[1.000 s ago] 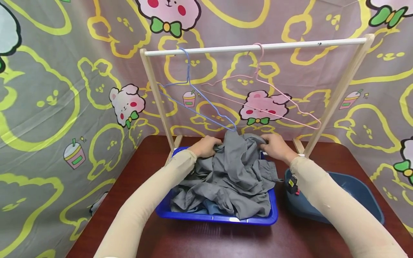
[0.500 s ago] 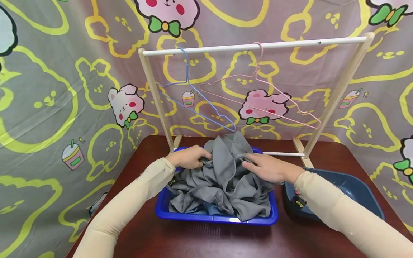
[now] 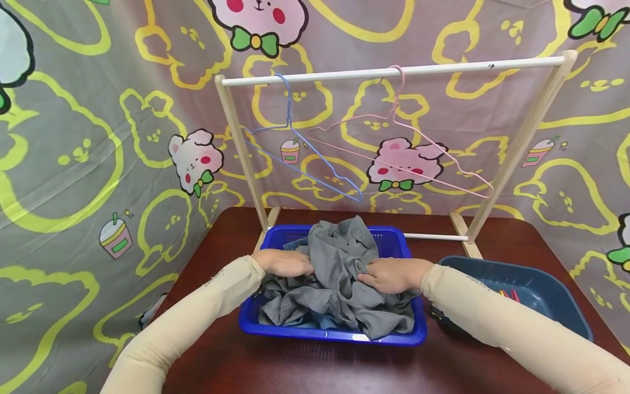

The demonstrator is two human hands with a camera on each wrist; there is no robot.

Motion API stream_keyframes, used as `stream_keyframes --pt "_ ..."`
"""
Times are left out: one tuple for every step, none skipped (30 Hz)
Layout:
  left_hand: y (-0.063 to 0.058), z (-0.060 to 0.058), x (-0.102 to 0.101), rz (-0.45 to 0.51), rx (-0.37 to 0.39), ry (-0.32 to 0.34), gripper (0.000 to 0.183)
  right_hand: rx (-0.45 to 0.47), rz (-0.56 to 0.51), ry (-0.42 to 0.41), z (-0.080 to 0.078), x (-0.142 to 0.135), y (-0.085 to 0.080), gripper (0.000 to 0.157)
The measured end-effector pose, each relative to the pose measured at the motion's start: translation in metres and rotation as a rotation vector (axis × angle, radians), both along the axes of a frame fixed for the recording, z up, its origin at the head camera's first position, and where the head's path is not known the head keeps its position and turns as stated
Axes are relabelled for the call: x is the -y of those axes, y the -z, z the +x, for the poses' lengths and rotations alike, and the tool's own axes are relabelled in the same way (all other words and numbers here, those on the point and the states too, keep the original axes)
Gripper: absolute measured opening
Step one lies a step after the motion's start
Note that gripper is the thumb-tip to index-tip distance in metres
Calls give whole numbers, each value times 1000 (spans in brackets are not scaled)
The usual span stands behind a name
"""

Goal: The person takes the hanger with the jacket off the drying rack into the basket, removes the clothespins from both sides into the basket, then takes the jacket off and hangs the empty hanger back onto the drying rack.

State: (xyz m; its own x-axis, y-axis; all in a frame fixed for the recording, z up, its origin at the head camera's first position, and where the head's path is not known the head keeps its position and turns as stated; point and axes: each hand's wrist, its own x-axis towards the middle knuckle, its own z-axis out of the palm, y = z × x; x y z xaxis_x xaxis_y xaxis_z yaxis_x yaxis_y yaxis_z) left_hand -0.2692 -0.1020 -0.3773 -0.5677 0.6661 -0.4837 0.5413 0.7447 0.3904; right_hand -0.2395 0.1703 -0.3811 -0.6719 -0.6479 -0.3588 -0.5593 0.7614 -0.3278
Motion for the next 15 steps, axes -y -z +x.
stream_keyframes --pt "1 1 0 -11 36 -51 38 6 19 -3 -1 2 1 62" --pt "2 1 -1 -27 63 -93 46 10 36 -5 -1 4 2 61" --pt "3 2 -1 -33 95 -169 54 14 48 -8 -2 6 3 60" --pt "4 3 -3 -53 96 -186 60 21 58 -9 -2 8 4 58" --pt "4 4 -5 -75 93 -193 65 23 65 -13 -2 9 5 56" --pt "6 4 -7 -99 80 -173 66 28 73 -14 -3 10 7 54" --pt "8 5 -10 -125 62 -140 66 34 85 -19 -3 11 8 54" --pt "10 5 -12 -145 33 -104 62 32 99 -35 -4 12 10 52" --pt "12 6 -15 -161 1 -64 57 28 108 -58 -5 13 11 50" --pt "15 6 -18 -174 -31 -22 51 21 119 -85 -4 13 13 48" --pt "17 6 -20 -183 -60 20 46 7 130 -110 -4 14 15 45" --pt "19 6 -22 -189 -82 56 41 -4 138 -133 -4 14 17 44" --pt "19 6 -23 -189 -87 64 38 -22 138 -154 -4 14 17 41" --pt "19 6 -24 -183 -90 69 36 -37 136 -166 -3 13 17 39" --pt "17 5 -23 -176 -89 71 34 -47 130 -166 -3 13 16 39"
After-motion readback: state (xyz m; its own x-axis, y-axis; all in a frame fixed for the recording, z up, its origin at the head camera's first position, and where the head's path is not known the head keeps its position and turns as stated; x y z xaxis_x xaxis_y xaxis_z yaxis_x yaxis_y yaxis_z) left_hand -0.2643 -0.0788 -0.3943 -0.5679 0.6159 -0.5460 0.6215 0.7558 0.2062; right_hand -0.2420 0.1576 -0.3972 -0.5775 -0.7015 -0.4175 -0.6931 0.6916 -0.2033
